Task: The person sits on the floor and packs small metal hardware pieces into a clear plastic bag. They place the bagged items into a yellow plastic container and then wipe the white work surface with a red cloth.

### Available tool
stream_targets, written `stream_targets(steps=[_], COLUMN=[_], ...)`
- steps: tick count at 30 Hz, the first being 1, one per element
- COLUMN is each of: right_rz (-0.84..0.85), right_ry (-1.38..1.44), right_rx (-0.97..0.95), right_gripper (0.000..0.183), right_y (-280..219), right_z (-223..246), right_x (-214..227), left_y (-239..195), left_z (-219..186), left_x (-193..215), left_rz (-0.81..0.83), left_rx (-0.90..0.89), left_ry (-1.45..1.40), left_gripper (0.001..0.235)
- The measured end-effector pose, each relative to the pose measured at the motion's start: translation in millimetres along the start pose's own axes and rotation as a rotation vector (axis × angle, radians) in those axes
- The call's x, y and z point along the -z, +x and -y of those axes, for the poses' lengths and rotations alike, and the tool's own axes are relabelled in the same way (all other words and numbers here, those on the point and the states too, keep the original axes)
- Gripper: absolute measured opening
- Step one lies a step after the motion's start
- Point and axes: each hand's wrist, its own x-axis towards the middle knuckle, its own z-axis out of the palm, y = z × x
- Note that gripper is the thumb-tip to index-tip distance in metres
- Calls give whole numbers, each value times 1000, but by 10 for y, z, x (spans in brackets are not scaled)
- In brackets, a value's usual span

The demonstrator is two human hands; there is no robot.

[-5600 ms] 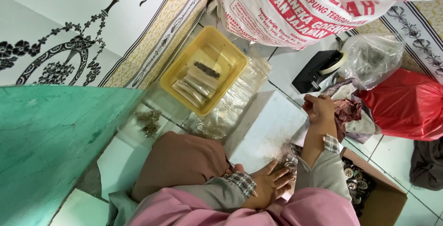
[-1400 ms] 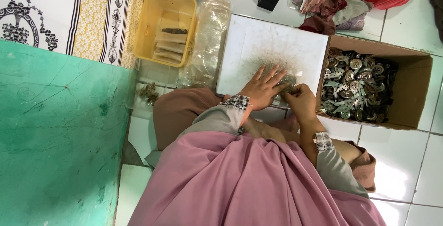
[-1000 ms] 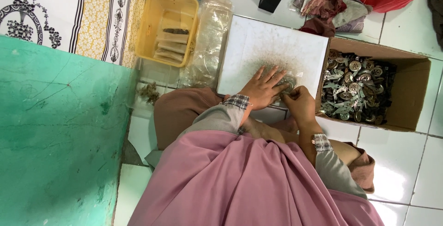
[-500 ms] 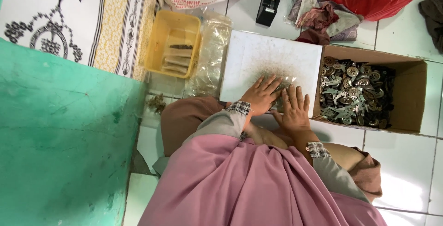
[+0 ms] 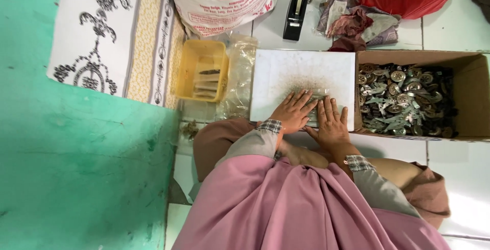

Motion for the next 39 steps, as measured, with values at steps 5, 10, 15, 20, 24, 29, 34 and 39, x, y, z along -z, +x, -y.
stream_targets(steps=[5,10,15,20,24,29,34,39], right_rz=[94,50,67,62,69,-4,33,55], right_ry=[208,287,297,173,132,-56,-156,-184], right_rx=[-74,-186,-246,-209,-194,-124,-48,-16], right_gripper=[70,58,57,58,58,71,83,91], right_y=[61,120,148,140,123,64,113,109], right_z=[-107,-108,-23,-16,-40,-65,-115,-112], right_x=[-22,-129,-49,-77,-165,2,-28,63], left_y=[-5,-5,9,15,23,21,4,-23], left_z=[2,-7,-36,-54,-106,-175,-161,-79], left_x=[19,-29,112,215,270,285,125,157], left_rz=[114,96,86,80,103,7,-40,130], left_rx=[51,19,-1,1,18,-83,-92,-92], left_ry=[-48,-20,5,-18,-15,160,130,25], left_gripper=[75,76,74,73,73,75,79,85])
